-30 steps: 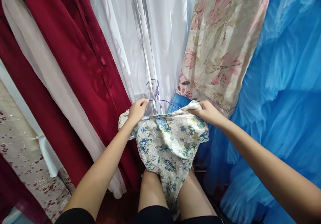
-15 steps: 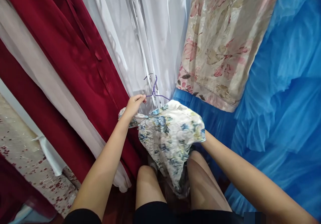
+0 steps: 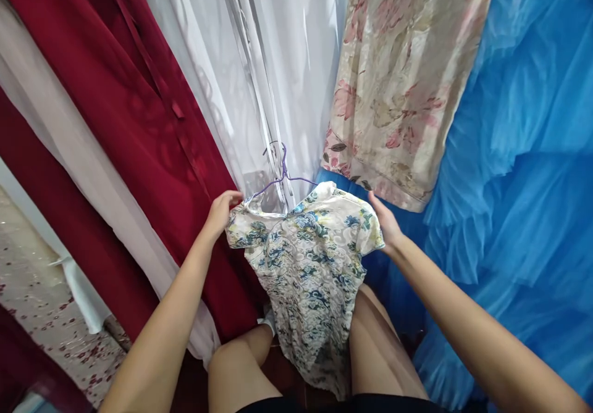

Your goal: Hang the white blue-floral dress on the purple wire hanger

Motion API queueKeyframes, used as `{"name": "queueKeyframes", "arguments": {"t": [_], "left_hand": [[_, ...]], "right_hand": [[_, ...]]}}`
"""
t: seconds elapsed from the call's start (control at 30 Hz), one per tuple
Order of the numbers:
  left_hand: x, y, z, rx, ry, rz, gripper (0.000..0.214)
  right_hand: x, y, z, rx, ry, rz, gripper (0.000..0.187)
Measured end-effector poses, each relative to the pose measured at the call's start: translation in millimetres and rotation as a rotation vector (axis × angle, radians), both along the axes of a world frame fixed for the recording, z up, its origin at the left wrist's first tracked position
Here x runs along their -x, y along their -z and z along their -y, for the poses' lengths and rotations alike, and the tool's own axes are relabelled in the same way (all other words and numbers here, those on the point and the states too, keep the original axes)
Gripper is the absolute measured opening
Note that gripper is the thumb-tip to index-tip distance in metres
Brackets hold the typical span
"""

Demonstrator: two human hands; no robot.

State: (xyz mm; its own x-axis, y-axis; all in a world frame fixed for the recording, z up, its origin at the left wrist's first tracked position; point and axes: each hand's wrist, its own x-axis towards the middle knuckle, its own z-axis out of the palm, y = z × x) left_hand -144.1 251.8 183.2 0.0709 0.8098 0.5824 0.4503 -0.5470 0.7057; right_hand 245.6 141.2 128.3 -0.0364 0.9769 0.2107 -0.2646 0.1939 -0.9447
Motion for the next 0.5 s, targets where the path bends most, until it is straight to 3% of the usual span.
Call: {"name": "queueKeyframes", "arguments": {"t": [0.1,0.2,0.27,0.37,0.5], "left_hand": [[10,23.6,14,0.043,0.016,-0.104,0.037],[-4,26.5,29,-0.132,-0.071,-0.134,0.037],[-15,14.6,35,-0.211,-0.149,-0.157,0.034],[-26,-15.6,40,-0.257,-0.236,-0.244,0.032],[-37,-52.0,51,-0.328,-0.282,-0.424,0.029]], "right_hand": [[-5,-8.9,12,-0.041,0.011,0.06,0.061],[-1,-17.9,14,-0.144,0.095,0.121,0.049],[2,-23.9,10,-0.158,0.145,0.089,0.046],[2,-34.5,4,-0.106,0.17,-0.043,0.042],[2,-44.3,8,-0.02,0.198,-0.203,0.042]]}}
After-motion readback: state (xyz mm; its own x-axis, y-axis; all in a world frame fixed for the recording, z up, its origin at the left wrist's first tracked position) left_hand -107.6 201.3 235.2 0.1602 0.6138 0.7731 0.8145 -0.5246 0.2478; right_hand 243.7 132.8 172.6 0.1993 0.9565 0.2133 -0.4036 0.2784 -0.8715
